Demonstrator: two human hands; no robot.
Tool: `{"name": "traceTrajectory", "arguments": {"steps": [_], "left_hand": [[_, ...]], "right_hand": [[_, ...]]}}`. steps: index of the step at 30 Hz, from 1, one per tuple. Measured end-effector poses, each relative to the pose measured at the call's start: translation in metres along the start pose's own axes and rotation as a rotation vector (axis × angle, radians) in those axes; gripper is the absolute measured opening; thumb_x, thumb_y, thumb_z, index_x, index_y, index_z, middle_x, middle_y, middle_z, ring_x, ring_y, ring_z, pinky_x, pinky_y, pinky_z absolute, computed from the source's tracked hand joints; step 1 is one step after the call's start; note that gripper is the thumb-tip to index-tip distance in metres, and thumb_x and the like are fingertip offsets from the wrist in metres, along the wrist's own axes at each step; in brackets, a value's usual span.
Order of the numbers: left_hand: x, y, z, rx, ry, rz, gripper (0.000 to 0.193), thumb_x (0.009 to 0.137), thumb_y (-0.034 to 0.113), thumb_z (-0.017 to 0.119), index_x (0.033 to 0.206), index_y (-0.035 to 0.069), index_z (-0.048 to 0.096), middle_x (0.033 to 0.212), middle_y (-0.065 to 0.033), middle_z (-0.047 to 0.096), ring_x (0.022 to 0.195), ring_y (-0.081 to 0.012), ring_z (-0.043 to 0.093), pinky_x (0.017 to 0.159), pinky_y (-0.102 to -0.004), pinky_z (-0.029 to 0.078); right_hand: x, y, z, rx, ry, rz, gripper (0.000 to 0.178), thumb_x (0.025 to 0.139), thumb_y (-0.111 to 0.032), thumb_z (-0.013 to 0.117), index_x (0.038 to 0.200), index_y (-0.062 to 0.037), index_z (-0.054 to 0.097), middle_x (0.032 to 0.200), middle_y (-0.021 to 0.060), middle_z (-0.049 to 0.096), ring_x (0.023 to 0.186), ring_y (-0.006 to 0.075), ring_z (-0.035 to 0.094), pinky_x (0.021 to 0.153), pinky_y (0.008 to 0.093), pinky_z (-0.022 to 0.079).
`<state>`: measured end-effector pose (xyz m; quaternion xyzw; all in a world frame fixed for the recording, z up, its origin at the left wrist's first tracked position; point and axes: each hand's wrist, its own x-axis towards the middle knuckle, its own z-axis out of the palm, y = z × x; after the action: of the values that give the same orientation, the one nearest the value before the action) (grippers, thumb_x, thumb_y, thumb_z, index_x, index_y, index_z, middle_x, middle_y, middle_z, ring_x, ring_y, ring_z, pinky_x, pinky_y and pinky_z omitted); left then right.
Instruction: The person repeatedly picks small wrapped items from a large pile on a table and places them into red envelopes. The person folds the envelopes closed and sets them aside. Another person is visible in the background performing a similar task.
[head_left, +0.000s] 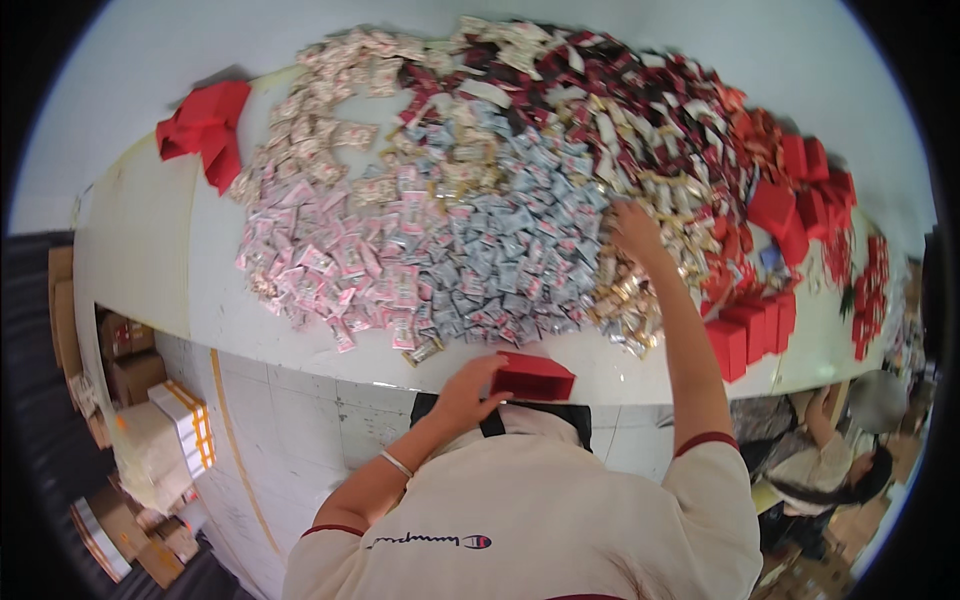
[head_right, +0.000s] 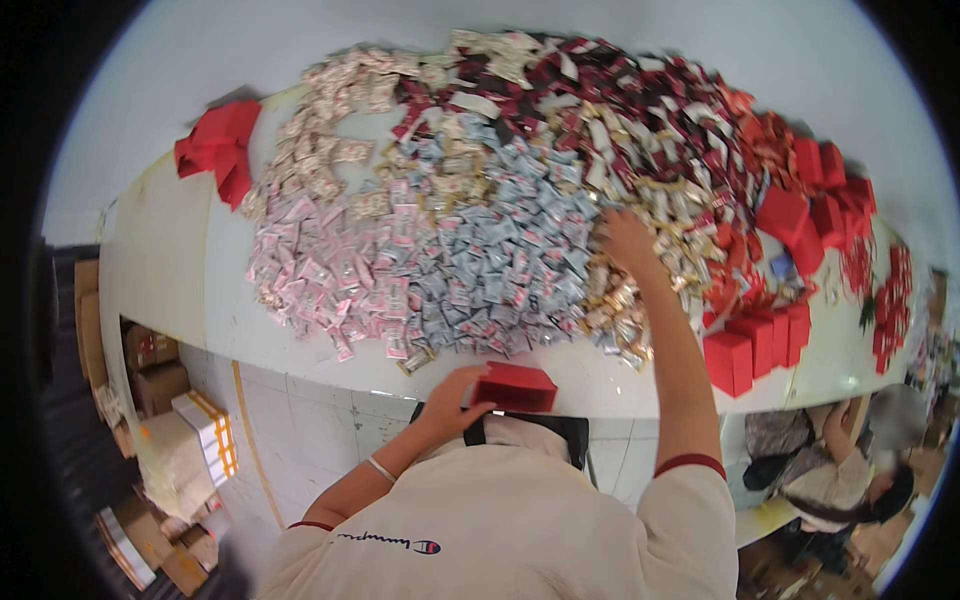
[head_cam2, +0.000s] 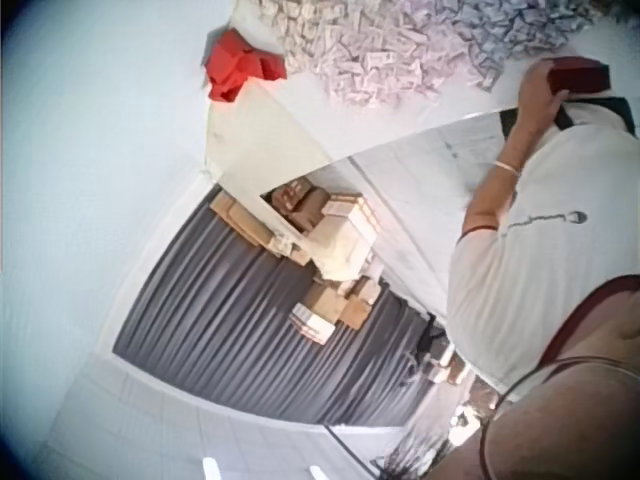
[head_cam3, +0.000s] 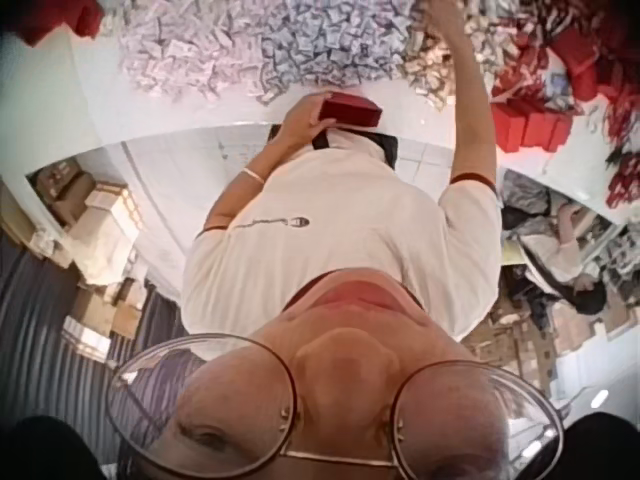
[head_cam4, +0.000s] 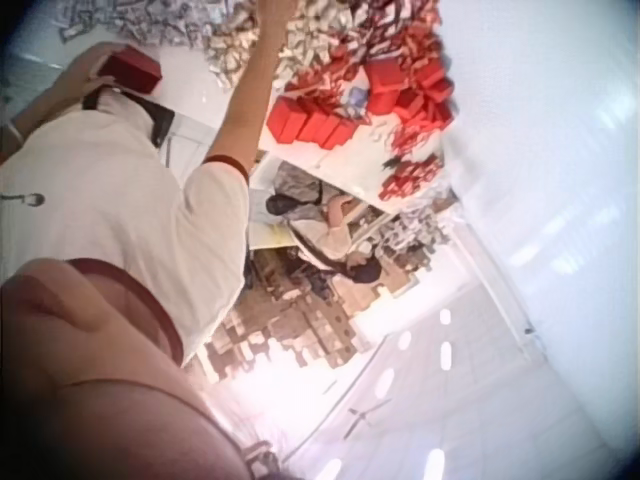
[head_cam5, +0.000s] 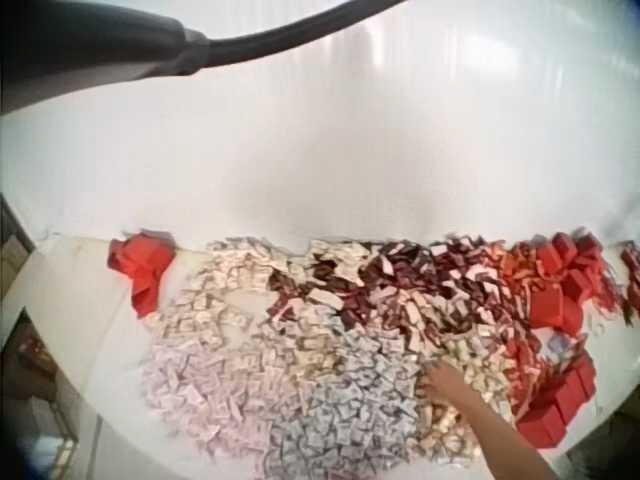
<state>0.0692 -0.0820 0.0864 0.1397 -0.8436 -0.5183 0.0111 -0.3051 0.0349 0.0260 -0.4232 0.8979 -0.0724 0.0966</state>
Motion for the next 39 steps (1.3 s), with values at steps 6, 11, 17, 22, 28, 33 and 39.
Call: {"name": "traceTrajectory", "arguments": {"steps": [6, 11, 17, 22, 28, 33, 39], "left_hand": [[0.011, 0.002, -0.014, -0.108, -0.073, -0.165, 0.038, 0.078, 0.02, 0.06, 0.11, 0.008, 0.046, 0.106, -0.013, 0.053, 0.091, -0.0344, 0.054, 0.075, -0.0411, 0.045], [0.014, -0.009, -0.032, -0.071, -0.302, -0.052, 0.035, 0.083, 0.026, 0.053, 0.112, 0.009, 0.045, 0.113, -0.0118, 0.051, 0.081, -0.0339, 0.058, 0.068, -0.0418, 0.048], [0.005, -0.033, -0.042, -0.171, -0.29, -0.038, 0.034, 0.086, 0.031, 0.049, 0.112, 0.01, 0.047, 0.119, -0.0083, 0.049, 0.082, -0.0309, 0.059, 0.065, -0.0397, 0.05], [0.006, -0.042, -0.049, -0.28, -0.352, -0.049, 0.036, 0.086, 0.032, 0.049, 0.115, 0.011, 0.045, 0.121, -0.0068, 0.046, 0.083, -0.0295, 0.059, 0.064, -0.0399, 0.05], [-0.001, -0.051, -0.04, -0.364, -0.318, -0.016, 0.039, 0.084, 0.034, 0.051, 0.115, 0.012, 0.044, 0.118, -0.0085, 0.046, 0.079, -0.0306, 0.059, 0.062, -0.04, 0.05], [0.002, -0.049, -0.035, -0.377, -0.22, -0.026, 0.039, 0.083, 0.032, 0.052, 0.114, 0.01, 0.044, 0.114, -0.0096, 0.048, 0.075, -0.0311, 0.059, 0.062, -0.0403, 0.049], [0.003, -0.045, -0.041, -0.371, -0.292, -0.024, 0.038, 0.083, 0.03, 0.052, 0.113, 0.009, 0.047, 0.113, -0.0103, 0.048, 0.082, -0.0311, 0.058, 0.067, -0.0398, 0.049]], "right_hand": [[0.006, 0.013, -0.012, 0.342, 0.314, 0.262, 0.021, 0.073, -0.015, 0.058, 0.088, -0.0033, 0.049, 0.069, 0.0116, 0.051, 0.058, 0.0291, 0.052, 0.056, 0.0408, 0.043], [0.092, -0.096, -0.034, 0.628, 0.24, 0.125, 0.025, 0.082, -0.022, 0.061, 0.089, -0.0012, 0.049, 0.071, 0.009, 0.052, 0.06, 0.0198, 0.053, 0.056, 0.0311, 0.042], [0.271, -0.248, 0.021, 0.425, 0.218, -0.304, 0.021, 0.08, -0.02, 0.057, 0.095, -0.0054, 0.058, 0.094, 0.0173, 0.058, 0.081, 0.0304, 0.059, 0.069, 0.0379, 0.046], [0.38, -0.325, 0.047, 0.108, 0.125, 0.047, 0.055, 0.078, -0.036, 0.059, 0.113, 0.0032, 0.045, 0.102, 0.02, 0.058, 0.093, 0.0321, 0.058, 0.076, 0.0396, 0.047], [0.4, -0.31, 0.049, 0.139, -0.084, 0.045, 0.07, 0.064, -0.038, 0.064, 0.118, -0.0004, 0.04, 0.106, 0.0202, 0.058, 0.084, 0.0317, 0.062, 0.073, 0.044, 0.048], [0.303, -0.325, 0.042, 1.015, -0.21, 0.011, 0.052, 0.067, -0.028, 0.063, 0.111, -0.0047, 0.047, 0.088, 0.0157, 0.06, 0.071, 0.0254, 0.061, 0.067, 0.0359, 0.048], [0.201, -0.407, 0.059, 0.128, -0.13, -0.674, 0.034, 0.068, -0.027, 0.066, 0.096, -0.0105, 0.056, 0.099, 0.0166, 0.055, 0.075, 0.025, 0.06, 0.061, 0.0378, 0.049]]}}
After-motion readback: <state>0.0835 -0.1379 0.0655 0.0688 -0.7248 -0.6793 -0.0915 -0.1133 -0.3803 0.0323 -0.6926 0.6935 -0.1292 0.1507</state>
